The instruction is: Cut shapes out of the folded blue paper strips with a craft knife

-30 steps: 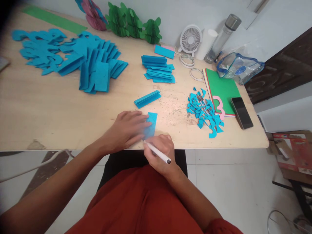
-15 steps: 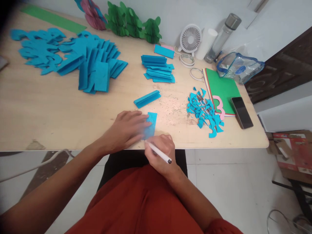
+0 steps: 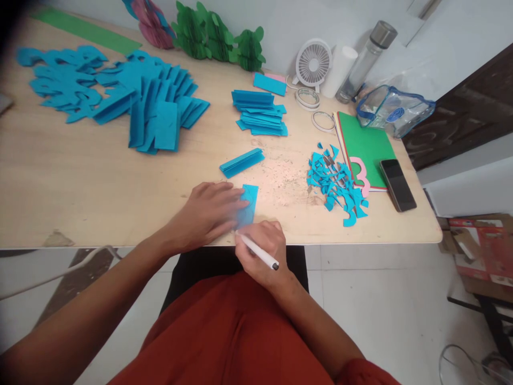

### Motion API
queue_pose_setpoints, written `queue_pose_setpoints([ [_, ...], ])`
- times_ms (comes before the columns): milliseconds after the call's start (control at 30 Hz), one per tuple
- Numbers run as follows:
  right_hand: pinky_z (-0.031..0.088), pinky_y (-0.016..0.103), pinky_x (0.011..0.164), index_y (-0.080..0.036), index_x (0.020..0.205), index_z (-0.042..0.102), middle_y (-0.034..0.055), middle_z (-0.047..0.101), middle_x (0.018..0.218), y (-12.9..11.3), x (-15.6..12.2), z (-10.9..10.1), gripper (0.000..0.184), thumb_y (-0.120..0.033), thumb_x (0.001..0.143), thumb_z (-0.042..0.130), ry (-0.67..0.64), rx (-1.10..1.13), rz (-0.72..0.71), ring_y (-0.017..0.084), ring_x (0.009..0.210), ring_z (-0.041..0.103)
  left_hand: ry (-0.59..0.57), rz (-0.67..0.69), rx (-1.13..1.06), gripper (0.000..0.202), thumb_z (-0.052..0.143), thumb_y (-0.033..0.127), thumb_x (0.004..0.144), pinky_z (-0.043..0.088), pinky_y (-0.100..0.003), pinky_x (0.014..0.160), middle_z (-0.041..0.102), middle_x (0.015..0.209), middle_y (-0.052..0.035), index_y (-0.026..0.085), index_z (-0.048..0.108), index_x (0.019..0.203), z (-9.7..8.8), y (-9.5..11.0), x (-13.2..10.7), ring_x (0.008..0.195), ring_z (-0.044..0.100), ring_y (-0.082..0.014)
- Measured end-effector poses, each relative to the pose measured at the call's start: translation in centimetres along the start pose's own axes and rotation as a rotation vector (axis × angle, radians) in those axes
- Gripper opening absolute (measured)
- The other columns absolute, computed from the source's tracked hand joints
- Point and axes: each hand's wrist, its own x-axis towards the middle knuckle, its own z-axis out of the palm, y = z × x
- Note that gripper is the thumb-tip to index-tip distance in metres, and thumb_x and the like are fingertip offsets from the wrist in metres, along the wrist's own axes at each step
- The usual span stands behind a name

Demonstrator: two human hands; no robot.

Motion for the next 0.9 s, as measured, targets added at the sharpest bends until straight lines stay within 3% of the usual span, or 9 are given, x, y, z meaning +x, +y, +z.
queue_pose_setpoints([
  [900,0.046,0.034,0.073,-0.023,0.08,0.061,0.0013,0.07,0.073,0.45,-0.24,-0.79,0.012,-0.017,0.088,0.056,0.037,-0.022,0.024,0.017,0.069,0.063,-0.012,0.019,0.005,0.039,0.042,0.037,0.096,0.032,-0.057,0.106,0.058,0.14,-0.0106,0.024,0.063,0.127,0.05,-0.14,-0.03,0.131,0.046,-0.0356],
])
